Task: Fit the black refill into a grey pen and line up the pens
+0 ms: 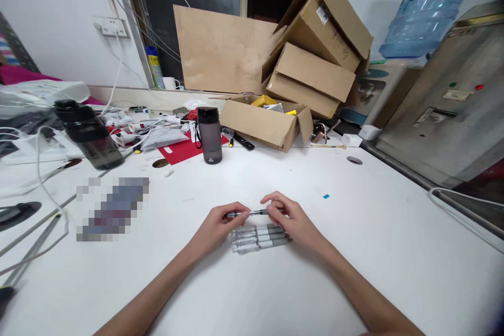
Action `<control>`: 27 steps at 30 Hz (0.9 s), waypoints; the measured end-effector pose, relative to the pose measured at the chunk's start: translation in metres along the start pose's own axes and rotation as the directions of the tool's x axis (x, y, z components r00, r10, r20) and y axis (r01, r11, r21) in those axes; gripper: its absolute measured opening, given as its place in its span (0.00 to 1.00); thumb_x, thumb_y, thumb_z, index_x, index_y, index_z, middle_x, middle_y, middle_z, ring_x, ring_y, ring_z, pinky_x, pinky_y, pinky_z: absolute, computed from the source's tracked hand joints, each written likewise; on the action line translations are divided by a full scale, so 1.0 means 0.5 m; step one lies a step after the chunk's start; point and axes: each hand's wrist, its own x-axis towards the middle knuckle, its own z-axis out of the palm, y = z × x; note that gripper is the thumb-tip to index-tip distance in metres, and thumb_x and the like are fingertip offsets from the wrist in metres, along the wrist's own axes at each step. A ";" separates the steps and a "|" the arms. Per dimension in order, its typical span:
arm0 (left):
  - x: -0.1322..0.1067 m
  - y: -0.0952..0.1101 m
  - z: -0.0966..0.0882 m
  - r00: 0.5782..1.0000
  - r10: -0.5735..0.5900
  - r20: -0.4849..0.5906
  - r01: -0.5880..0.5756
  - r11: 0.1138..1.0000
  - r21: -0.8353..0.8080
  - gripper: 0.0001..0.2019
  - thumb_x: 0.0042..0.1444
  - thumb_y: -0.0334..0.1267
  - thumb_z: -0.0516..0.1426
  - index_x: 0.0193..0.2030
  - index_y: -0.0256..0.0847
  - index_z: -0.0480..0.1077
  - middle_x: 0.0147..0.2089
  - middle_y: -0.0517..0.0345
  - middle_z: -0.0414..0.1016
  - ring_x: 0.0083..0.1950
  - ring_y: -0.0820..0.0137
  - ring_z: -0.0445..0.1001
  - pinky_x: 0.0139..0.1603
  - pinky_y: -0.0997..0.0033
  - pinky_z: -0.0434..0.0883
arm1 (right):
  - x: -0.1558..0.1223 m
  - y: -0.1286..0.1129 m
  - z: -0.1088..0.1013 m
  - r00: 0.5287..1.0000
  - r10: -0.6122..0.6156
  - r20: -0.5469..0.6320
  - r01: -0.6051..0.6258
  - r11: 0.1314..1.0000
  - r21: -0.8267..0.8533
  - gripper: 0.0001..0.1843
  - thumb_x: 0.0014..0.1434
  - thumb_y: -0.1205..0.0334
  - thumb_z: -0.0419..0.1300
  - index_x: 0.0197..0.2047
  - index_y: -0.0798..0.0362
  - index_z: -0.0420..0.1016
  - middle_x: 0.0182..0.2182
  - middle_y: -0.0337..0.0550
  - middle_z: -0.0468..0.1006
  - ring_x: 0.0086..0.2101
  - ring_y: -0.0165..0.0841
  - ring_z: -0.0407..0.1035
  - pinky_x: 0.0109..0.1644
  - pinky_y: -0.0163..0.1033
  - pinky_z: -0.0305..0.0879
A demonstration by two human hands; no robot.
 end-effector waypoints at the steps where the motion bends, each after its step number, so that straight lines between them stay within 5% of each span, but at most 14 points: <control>1: 0.000 -0.001 0.000 1.000 0.000 0.003 0.000 1.000 0.005 0.16 0.67 0.51 0.56 0.42 0.41 0.78 0.34 0.59 0.74 0.38 0.68 0.68 0.40 0.71 0.64 | 0.000 -0.001 0.000 1.000 0.011 0.006 -0.011 1.000 0.011 0.15 0.71 0.48 0.53 0.49 0.49 0.72 0.25 0.31 0.59 0.26 0.29 0.55 0.33 0.36 0.52; 7: 0.002 -0.006 0.001 1.000 -0.007 -0.005 0.007 1.000 -0.027 0.15 0.66 0.50 0.58 0.43 0.41 0.78 0.37 0.58 0.76 0.39 0.67 0.71 0.41 0.72 0.65 | 0.001 0.000 -0.001 1.000 -0.008 -0.015 0.007 1.000 -0.022 0.15 0.70 0.48 0.55 0.48 0.48 0.73 0.27 0.34 0.65 0.30 0.30 0.60 0.36 0.37 0.55; 14: 0.000 -0.002 -0.001 1.000 0.001 -0.012 -0.002 1.000 -0.023 0.13 0.65 0.48 0.60 0.45 0.43 0.80 0.45 0.56 0.82 0.43 0.65 0.75 0.42 0.71 0.67 | -0.001 -0.001 0.000 0.999 0.044 0.016 -0.044 0.999 0.026 0.16 0.72 0.47 0.51 0.49 0.48 0.73 0.23 0.31 0.55 0.25 0.29 0.49 0.30 0.36 0.47; 21: 0.000 0.000 0.001 1.000 0.002 -0.013 -0.002 0.999 -0.050 0.12 0.65 0.47 0.60 0.44 0.42 0.80 0.44 0.56 0.82 0.44 0.65 0.76 0.44 0.71 0.69 | 0.000 0.000 -0.001 1.000 0.017 -0.019 -0.018 0.999 -0.041 0.15 0.71 0.48 0.53 0.48 0.47 0.74 0.28 0.34 0.65 0.30 0.30 0.59 0.34 0.36 0.52; 27: -0.005 0.009 -0.005 0.999 0.041 -0.022 -0.039 0.996 0.082 0.12 0.64 0.48 0.61 0.44 0.45 0.81 0.43 0.56 0.82 0.43 0.65 0.76 0.43 0.70 0.67 | 0.000 -0.003 -0.003 1.000 0.010 0.027 -0.010 1.000 -0.003 0.16 0.72 0.48 0.52 0.47 0.49 0.74 0.24 0.32 0.59 0.27 0.29 0.52 0.32 0.36 0.48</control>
